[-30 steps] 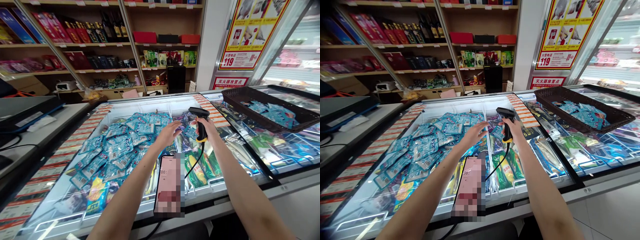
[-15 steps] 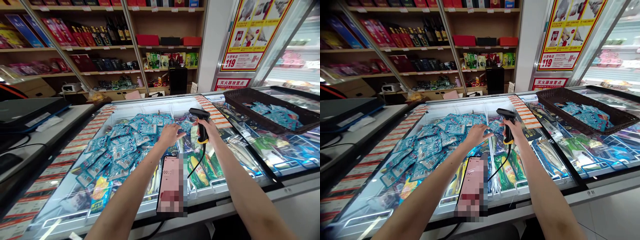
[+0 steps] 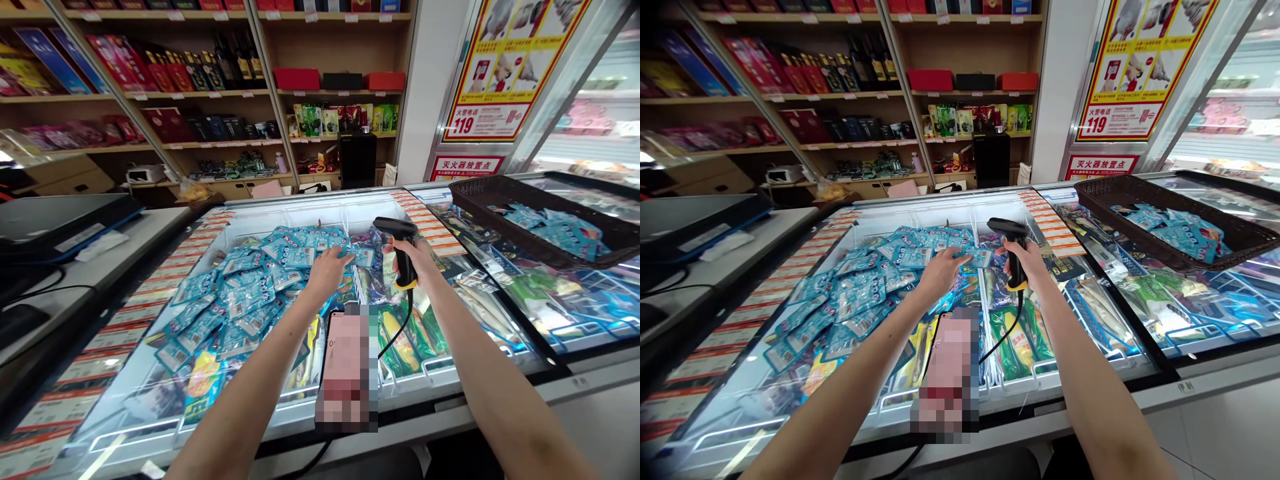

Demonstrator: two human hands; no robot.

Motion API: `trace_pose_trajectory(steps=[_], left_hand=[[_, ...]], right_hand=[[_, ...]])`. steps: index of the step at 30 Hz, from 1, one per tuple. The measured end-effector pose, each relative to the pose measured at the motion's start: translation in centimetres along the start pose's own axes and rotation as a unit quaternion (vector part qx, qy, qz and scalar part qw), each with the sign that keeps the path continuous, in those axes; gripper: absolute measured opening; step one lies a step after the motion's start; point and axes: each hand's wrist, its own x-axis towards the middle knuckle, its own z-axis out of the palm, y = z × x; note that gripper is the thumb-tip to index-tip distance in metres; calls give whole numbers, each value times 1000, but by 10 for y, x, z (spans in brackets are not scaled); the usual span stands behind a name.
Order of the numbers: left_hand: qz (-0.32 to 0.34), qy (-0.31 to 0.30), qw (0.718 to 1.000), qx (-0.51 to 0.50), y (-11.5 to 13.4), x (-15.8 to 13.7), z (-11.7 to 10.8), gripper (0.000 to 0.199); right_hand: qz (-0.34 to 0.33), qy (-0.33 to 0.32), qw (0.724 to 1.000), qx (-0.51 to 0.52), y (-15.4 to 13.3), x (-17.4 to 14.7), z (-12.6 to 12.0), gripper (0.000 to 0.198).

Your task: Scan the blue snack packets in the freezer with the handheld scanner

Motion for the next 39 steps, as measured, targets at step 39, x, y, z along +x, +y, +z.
trace_pose_trajectory(steps=[39], left_hand=[[-263,213,796,-502,-59,-40,-26,50]], right_hand=[[-7,-212,958,-195,1,-23,38,25]])
